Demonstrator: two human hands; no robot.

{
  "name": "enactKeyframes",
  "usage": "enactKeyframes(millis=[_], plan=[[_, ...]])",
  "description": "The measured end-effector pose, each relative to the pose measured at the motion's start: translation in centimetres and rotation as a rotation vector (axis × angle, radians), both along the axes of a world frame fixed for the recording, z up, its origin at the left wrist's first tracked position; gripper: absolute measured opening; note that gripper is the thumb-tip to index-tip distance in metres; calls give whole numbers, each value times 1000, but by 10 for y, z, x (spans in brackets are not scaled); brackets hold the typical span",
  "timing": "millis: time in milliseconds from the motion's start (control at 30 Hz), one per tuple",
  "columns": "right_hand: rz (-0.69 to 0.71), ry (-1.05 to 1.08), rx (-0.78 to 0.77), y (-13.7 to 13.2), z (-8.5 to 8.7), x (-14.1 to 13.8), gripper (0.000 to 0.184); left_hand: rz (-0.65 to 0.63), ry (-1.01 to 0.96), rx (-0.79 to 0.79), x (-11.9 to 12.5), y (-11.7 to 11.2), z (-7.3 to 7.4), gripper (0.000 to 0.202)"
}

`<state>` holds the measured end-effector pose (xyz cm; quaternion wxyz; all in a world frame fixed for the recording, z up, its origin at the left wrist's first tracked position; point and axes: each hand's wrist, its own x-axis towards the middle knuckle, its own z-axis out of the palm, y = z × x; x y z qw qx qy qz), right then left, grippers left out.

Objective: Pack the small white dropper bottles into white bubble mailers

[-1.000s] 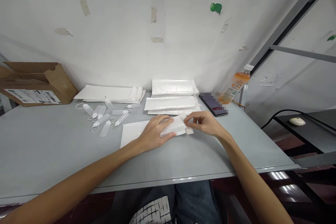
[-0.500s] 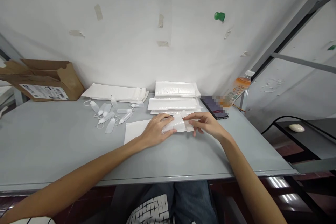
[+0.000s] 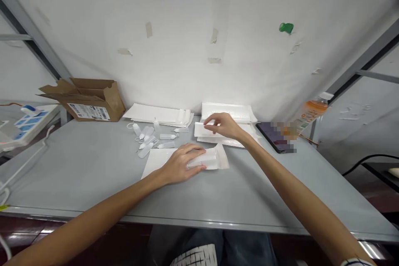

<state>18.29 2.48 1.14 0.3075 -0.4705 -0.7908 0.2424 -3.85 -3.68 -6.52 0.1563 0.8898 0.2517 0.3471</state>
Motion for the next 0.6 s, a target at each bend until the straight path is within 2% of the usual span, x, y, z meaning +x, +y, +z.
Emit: enactKeyframes(millis=[100,167,267,367,467,533,600], plan=[[126,-297,65,38,2,-48,10,-21,-27,-11,0,2,0,36],[219,-413,73,56,-4,-72,12,-23,-28,-12,0,3,0,35],[313,-546,67,74,-18,-96,17,-37,-7,-4,0,4,-3,35],[337,-645,77,82,-29,-106,16,-44,9,-4,0,4,-5,36],[261,-489,146,79,-21,-100,24,-45,7,-6,-1,4,-6,37],[160,-235,153,69,-6,-83,35,-41,8,-5,-1,3,-6,37],[33,46,117,49,9,-56,38,-36,13,1,-2,3,-5,37]])
